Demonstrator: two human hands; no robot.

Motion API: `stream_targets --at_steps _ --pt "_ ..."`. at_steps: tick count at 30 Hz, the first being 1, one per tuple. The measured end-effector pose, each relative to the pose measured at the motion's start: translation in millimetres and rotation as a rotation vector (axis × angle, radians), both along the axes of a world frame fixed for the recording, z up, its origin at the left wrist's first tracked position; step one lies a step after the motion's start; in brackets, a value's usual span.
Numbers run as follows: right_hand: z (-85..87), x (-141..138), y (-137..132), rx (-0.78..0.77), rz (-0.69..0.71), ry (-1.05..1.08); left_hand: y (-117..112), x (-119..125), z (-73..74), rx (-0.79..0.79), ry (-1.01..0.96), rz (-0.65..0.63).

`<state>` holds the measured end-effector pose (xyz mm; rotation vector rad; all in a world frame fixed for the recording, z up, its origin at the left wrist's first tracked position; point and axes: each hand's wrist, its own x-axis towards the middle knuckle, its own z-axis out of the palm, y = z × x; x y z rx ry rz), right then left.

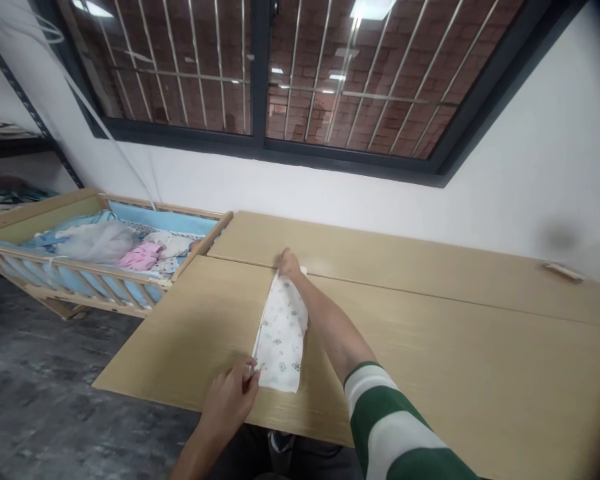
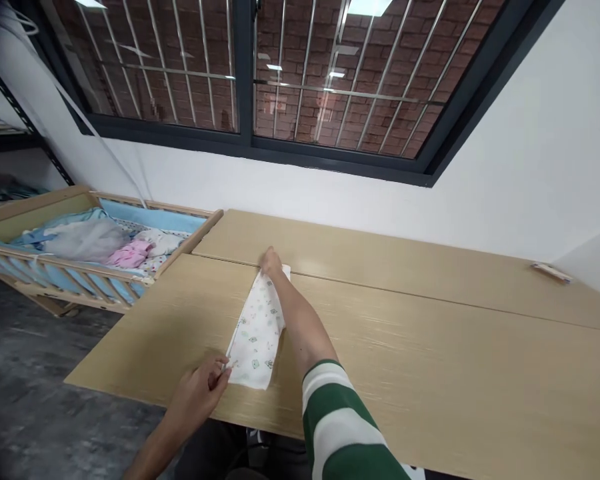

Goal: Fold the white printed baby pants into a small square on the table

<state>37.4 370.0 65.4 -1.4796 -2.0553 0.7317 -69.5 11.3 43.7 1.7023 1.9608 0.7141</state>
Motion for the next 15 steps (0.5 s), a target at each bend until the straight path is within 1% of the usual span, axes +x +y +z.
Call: stream_targets --at_steps 3,5,7,9,11,12,13,14,15 --pt "5.7 -6.2 -8.3 -0.006 -0.054 -0.083 -3.1 -1.0 -4.3 0.028 0.211 0.005" --pt "14.5 -10.0 -19.8 0.024 -0.036 -0.113 -7.2 4.3 -3.0 0.142 0.334 0.034" --pt "23.6 -13.6 -43.2 0.066 0.028 -0.125 -13.6 14.0 -2.1 0.306 0.413 0.045" --pt "30.2 -14.9 -81.0 0.115 0.199 -0.126 -21.6 26.3 -5.6 0.449 0.45 0.006" --pt "33.2 -10.6 -129.4 0.204 0.647 -0.136 -29.8 38.0 -15.5 0.535 0.482 -0.054" --pt "33.2 -5.6 -154.8 0.215 0.824 -0.14 -33.4 42.5 -22.6 0.559 0.503 -0.077" --pt "32.3 1.3 -179.1 0.212 0.952 -0.147 -36.5 45.5 -30.7 0.579 0.526 -0.094" --pt "30.4 9.8 -201.1 0.199 1.043 -0.15 -39.0 47.1 -39.2 0.595 0.552 -0.111" --pt "27.6 19.3 -219.7 0.173 1.105 -0.155 -40.8 47.2 -47.4 0.607 0.58 -0.127"
